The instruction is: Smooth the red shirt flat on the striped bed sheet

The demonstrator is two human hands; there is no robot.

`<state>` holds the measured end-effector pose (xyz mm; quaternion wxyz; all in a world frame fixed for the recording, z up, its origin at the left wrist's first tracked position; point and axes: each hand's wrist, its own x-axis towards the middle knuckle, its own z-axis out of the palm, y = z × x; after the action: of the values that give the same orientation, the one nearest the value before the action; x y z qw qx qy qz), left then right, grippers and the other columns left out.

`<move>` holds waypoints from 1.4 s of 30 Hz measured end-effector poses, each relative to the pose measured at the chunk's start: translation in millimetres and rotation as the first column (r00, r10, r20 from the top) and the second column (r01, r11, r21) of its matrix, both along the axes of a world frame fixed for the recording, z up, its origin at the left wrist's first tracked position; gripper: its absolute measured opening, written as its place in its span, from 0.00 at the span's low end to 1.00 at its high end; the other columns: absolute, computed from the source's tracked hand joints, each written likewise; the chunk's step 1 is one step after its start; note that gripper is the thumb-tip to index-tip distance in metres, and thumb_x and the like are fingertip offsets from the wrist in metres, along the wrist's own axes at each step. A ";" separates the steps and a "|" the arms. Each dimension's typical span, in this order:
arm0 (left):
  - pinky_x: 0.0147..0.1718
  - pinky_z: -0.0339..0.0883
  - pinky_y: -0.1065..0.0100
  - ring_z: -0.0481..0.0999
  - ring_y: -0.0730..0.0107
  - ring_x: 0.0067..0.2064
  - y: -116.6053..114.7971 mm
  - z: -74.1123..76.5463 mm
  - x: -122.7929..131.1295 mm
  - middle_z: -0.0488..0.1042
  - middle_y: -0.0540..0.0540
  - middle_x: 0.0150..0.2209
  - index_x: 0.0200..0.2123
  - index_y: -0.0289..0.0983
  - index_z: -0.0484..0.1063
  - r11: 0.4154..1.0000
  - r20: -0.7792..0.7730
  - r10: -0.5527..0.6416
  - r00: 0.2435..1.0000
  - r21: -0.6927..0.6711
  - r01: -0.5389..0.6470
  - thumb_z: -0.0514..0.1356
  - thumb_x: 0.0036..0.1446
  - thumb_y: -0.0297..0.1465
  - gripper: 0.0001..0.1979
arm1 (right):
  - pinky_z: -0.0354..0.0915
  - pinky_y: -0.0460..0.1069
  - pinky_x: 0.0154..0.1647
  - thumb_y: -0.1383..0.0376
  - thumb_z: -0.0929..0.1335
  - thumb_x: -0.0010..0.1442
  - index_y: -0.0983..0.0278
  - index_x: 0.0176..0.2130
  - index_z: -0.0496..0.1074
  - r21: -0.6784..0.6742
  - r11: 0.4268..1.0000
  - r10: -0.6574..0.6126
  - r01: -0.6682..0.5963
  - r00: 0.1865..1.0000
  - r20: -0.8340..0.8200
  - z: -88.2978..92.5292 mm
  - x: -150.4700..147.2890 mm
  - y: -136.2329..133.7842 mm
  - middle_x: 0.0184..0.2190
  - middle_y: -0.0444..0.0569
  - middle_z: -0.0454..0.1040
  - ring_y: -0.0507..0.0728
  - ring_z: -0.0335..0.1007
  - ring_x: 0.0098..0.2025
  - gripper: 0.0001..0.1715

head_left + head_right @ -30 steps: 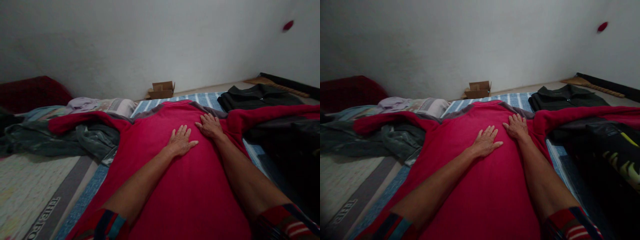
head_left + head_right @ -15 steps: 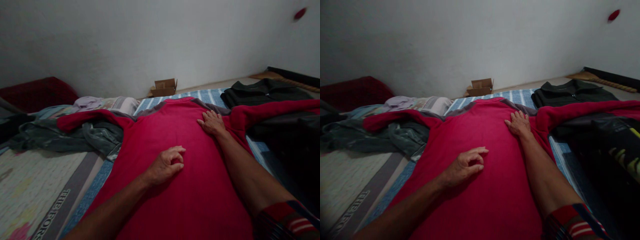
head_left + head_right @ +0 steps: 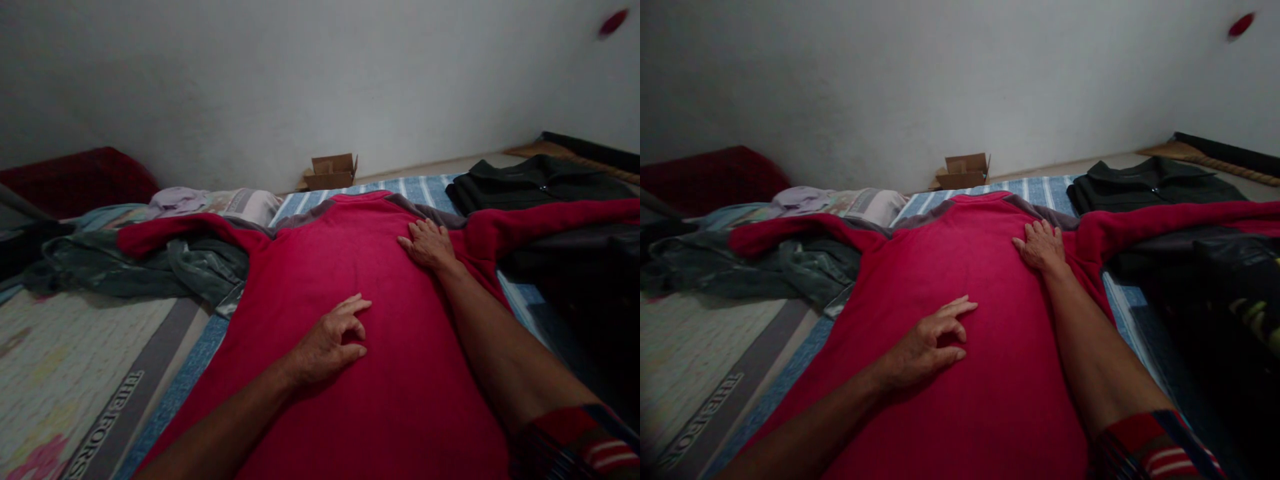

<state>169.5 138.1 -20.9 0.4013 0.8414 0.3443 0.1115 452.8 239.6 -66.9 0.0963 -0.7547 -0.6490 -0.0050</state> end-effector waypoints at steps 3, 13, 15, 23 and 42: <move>0.59 0.50 0.54 0.52 0.60 0.64 -2.2 -0.1 2.3 0.62 0.44 0.60 0.26 0.38 0.70 1.000 -0.011 0.031 0.999 0.002 -0.031 0.60 0.47 0.26 0.02 | 0.44 0.64 0.59 0.46 0.51 0.63 0.64 0.57 0.59 0.000 1.000 -0.002 0.002 1.000 0.002 -0.9 0.3 0.7 0.60 0.55 0.57 0.66 0.43 0.63 0.34; 0.60 0.49 0.55 0.53 0.62 0.64 -4.3 -3.5 4.3 0.64 0.46 0.59 0.23 0.38 0.71 0.999 -0.017 0.023 1.000 0.049 -0.022 0.56 0.51 0.26 0.07 | 0.43 0.63 0.59 0.45 0.50 0.63 0.64 0.57 0.59 0.000 1.000 -0.007 0.007 1.000 -0.002 -0.7 -0.1 -0.1 0.60 0.56 0.56 0.66 0.43 0.63 0.35; 0.60 0.49 0.56 0.55 0.62 0.63 -5.0 -4.0 3.7 0.64 0.45 0.59 0.23 0.38 0.70 0.998 0.009 0.018 1.000 0.060 -0.019 0.55 0.52 0.26 0.08 | 0.43 0.63 0.59 0.45 0.50 0.63 0.64 0.57 0.59 -0.002 1.000 -0.009 0.009 1.000 -0.001 -0.9 -0.1 0.1 0.60 0.56 0.56 0.66 0.43 0.63 0.35; 0.57 0.54 0.57 0.60 0.62 0.61 -3.5 11.3 -5.1 0.67 0.44 0.57 0.25 0.39 0.67 0.997 0.020 0.073 0.997 -0.017 -0.073 0.54 0.53 0.28 0.06 | 0.44 0.64 0.58 0.46 0.51 0.63 0.64 0.55 0.60 0.035 0.999 0.002 -0.001 1.000 -0.009 -2.6 -0.3 -0.8 0.59 0.55 0.59 0.66 0.45 0.63 0.34; 0.62 0.45 0.64 0.53 0.59 0.64 102.2 33.5 26.2 0.61 0.38 0.60 0.45 0.34 0.70 0.822 -0.332 0.313 0.890 0.564 -0.079 0.51 0.57 0.32 0.15 | 0.43 0.64 0.59 0.47 0.53 0.64 0.63 0.55 0.61 0.058 0.998 -0.003 0.003 1.000 -0.009 0.2 -6.7 -1.4 0.58 0.54 0.60 0.65 0.45 0.63 0.31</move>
<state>195.7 240.2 12.7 0.0552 0.8827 0.4620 0.0657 446.1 238.2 -66.8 0.1209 -0.7526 -0.6470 -0.0205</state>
